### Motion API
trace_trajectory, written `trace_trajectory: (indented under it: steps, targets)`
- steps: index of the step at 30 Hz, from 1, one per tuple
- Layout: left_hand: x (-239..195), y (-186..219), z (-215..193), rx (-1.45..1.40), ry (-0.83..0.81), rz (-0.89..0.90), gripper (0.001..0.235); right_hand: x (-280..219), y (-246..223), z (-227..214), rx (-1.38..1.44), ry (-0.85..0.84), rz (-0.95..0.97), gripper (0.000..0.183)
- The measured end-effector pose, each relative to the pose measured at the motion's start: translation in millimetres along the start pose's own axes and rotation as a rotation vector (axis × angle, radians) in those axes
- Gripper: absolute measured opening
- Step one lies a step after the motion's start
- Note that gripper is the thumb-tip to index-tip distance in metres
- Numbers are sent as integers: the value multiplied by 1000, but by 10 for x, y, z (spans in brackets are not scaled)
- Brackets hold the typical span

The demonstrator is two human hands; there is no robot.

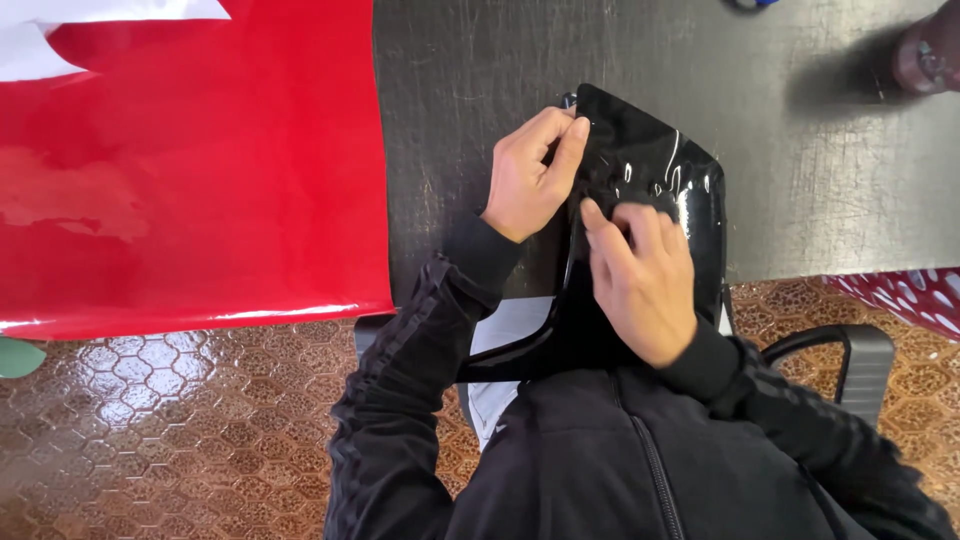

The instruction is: Applying black vinyl wrap to a plastic car component by hand

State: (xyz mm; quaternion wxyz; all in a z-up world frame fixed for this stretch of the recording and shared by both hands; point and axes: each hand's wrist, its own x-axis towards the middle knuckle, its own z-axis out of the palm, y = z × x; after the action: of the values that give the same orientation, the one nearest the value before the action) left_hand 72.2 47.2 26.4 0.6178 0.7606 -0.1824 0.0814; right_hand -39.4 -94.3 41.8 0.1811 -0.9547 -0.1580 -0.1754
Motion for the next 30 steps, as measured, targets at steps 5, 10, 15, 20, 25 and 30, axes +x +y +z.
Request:
trace_trajectory:
  steps: [5, 10, 15, 20, 25, 30]
  targets:
    - [-22, -13, -4, -1, -12, 11, 34, 109, -51, 14, -55, 6, 26, 17]
    - [5, 12, -15, -9, -9, -5, 34, 13, 5, -7, -9, -14, 9, 29]
    - [17, 16, -16, -21, -14, 28, 33, 18, 69, -33, -48, 23, 59, 27]
    - [16, -14, 19, -73, -13, 35, 33, -149, 286, -15, -46, 22, 125, 33]
    - [-6, -25, 28, -65, -8, 26, 33, -366, 488, -127, -38, 51, 205, 24]
    - [-15, -36, 17, -2, -29, 34, 30, -445, 642, -272, 34, 15, 280, 26]
